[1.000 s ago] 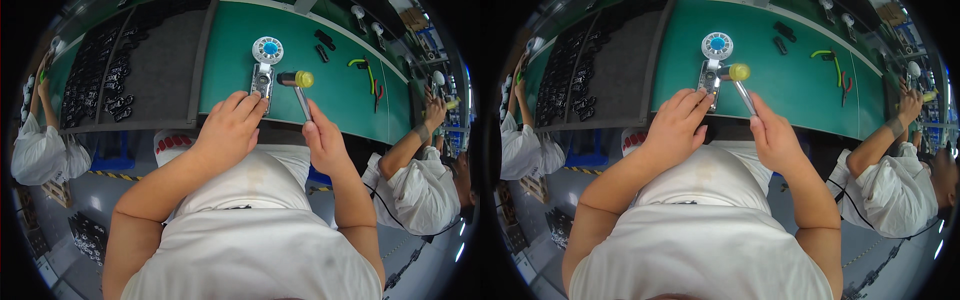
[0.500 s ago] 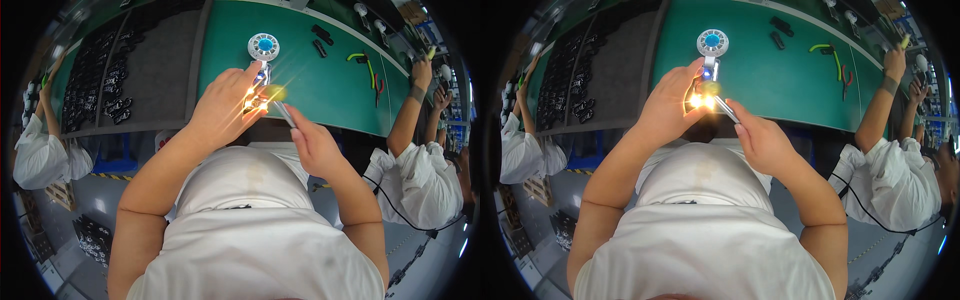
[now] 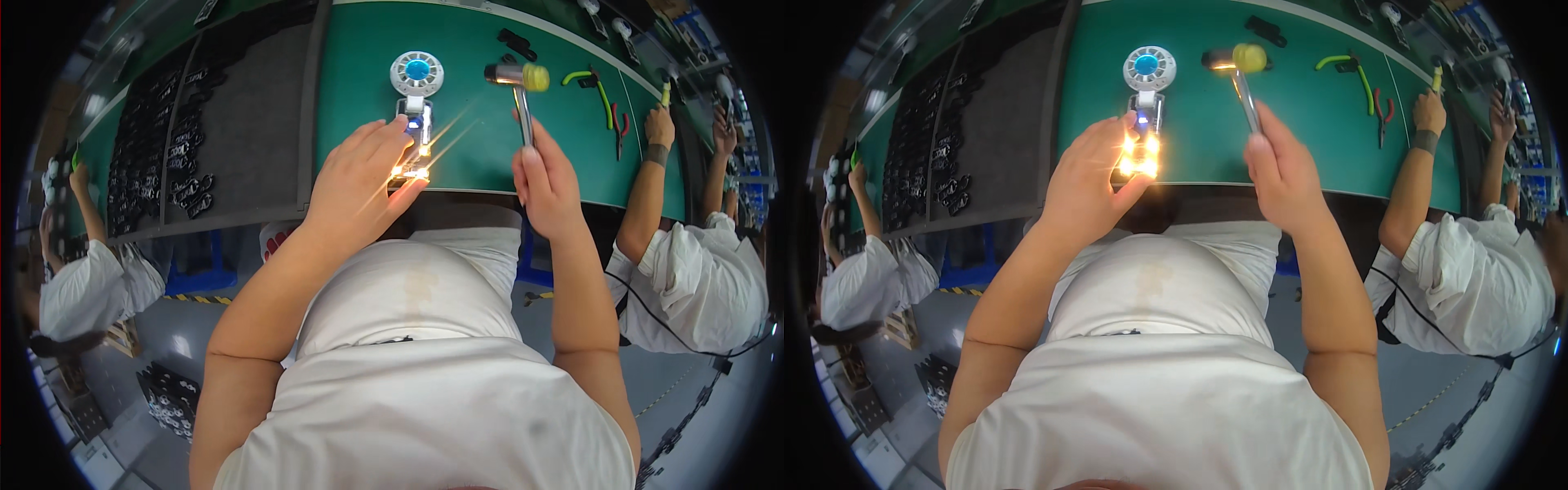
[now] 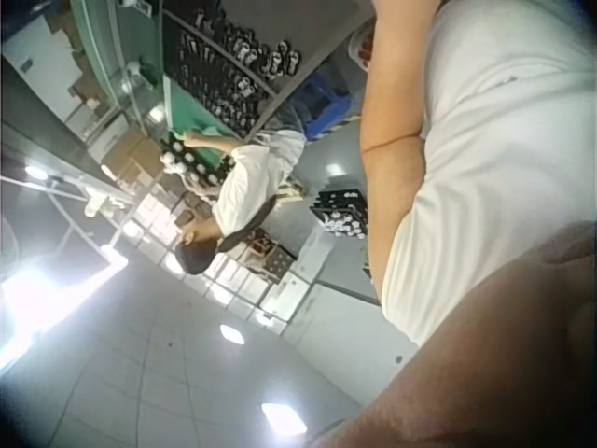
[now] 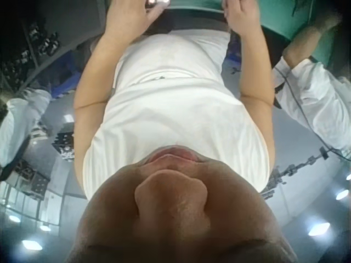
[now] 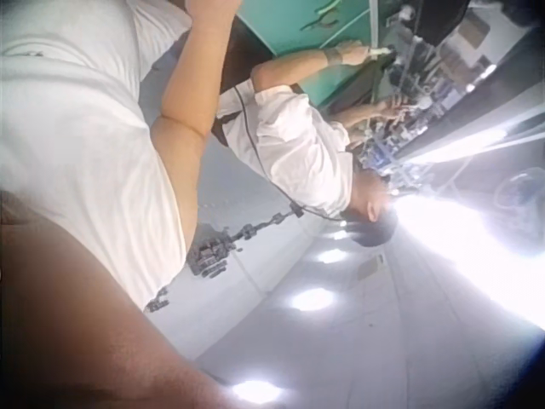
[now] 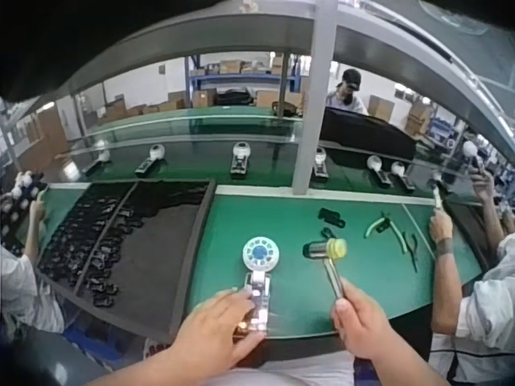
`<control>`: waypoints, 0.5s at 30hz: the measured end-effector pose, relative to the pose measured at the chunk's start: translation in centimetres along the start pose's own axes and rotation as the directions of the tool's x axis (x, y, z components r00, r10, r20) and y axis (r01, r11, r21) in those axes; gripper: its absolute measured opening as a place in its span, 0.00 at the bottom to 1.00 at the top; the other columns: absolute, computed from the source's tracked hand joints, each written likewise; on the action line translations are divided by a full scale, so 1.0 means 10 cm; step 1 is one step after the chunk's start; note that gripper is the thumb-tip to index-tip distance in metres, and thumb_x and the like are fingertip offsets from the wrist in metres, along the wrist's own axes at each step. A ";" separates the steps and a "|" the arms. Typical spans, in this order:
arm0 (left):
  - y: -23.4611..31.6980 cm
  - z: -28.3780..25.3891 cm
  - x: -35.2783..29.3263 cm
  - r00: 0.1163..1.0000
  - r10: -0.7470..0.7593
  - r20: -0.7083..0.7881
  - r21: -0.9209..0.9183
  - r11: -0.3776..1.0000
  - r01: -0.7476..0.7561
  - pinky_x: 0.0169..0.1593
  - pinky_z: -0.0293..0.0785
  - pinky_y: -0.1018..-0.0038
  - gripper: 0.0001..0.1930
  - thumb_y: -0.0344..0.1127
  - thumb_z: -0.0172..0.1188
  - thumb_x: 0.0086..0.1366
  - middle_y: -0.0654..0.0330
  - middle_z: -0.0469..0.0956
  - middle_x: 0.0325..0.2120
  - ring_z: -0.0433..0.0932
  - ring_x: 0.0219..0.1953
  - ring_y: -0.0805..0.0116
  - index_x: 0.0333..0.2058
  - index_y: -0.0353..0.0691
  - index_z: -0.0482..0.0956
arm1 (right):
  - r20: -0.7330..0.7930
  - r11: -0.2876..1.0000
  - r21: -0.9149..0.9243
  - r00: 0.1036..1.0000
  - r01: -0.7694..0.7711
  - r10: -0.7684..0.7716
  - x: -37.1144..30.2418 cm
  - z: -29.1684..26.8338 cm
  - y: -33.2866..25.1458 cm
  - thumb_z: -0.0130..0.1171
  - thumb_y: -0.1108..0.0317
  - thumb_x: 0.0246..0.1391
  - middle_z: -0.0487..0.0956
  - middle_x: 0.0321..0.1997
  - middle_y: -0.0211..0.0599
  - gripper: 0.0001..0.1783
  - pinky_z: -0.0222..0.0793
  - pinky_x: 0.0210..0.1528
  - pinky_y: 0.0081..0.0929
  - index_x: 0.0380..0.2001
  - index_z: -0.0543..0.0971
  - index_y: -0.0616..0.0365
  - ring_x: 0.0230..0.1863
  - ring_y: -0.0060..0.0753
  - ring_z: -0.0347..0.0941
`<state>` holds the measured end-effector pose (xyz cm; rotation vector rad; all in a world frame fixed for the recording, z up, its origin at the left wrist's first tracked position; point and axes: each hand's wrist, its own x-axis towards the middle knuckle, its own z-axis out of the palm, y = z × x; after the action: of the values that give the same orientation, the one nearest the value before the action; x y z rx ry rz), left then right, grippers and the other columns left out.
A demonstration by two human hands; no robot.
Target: Assemble electronic components by manually tapping parts into a circular base using a mallet.
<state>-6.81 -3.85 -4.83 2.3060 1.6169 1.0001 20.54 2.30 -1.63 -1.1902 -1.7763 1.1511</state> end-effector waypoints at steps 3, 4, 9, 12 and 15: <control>0.01 0.01 0.00 1.000 0.024 -0.011 0.062 0.998 -0.024 0.61 0.76 0.60 0.26 0.35 0.75 0.60 0.52 0.79 0.64 0.79 0.58 0.49 0.56 0.39 0.79 | -0.066 0.976 0.196 0.992 -0.094 0.109 0.15 0.08 0.08 0.43 0.71 0.77 0.70 0.26 0.24 0.26 0.58 0.25 0.14 0.74 0.71 0.61 0.23 0.15 0.58; 0.01 0.01 0.00 0.999 0.033 -0.001 0.068 0.997 -0.033 0.61 0.76 0.60 0.26 0.35 0.75 0.60 0.52 0.79 0.64 0.79 0.58 0.49 0.56 0.39 0.79 | -0.074 0.974 0.208 0.991 -0.093 0.111 0.15 0.08 0.11 0.43 0.71 0.77 0.70 0.26 0.24 0.26 0.58 0.25 0.14 0.74 0.71 0.61 0.23 0.15 0.58; 0.01 0.02 0.02 0.999 0.048 -0.024 0.021 0.999 -0.048 0.61 0.77 0.60 0.26 0.35 0.75 0.60 0.52 0.79 0.63 0.79 0.58 0.50 0.56 0.39 0.79 | -0.022 0.983 0.177 0.998 -0.048 0.053 0.14 0.06 0.16 0.43 0.71 0.78 0.71 0.27 0.25 0.26 0.58 0.26 0.15 0.74 0.71 0.60 0.23 0.15 0.59; 0.02 0.02 0.02 1.000 0.021 -0.011 0.027 0.999 -0.021 0.60 0.77 0.60 0.26 0.35 0.75 0.60 0.52 0.79 0.63 0.80 0.58 0.50 0.56 0.39 0.79 | -0.014 0.988 0.149 0.999 -0.033 0.036 0.13 0.05 0.14 0.44 0.71 0.78 0.71 0.28 0.25 0.26 0.60 0.26 0.15 0.74 0.71 0.59 0.23 0.15 0.59; 0.05 0.01 0.03 1.000 0.007 -0.010 0.035 0.999 -0.007 0.61 0.77 0.60 0.26 0.35 0.75 0.60 0.52 0.79 0.63 0.80 0.58 0.50 0.56 0.39 0.80 | -0.013 0.991 0.135 1.000 -0.021 0.023 0.13 0.04 0.15 0.44 0.71 0.78 0.72 0.28 0.25 0.26 0.60 0.26 0.15 0.74 0.71 0.59 0.24 0.15 0.60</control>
<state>-6.34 -3.73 -4.55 2.3346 1.6444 0.9940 20.21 3.65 -3.14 -1.1377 -1.6502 1.2522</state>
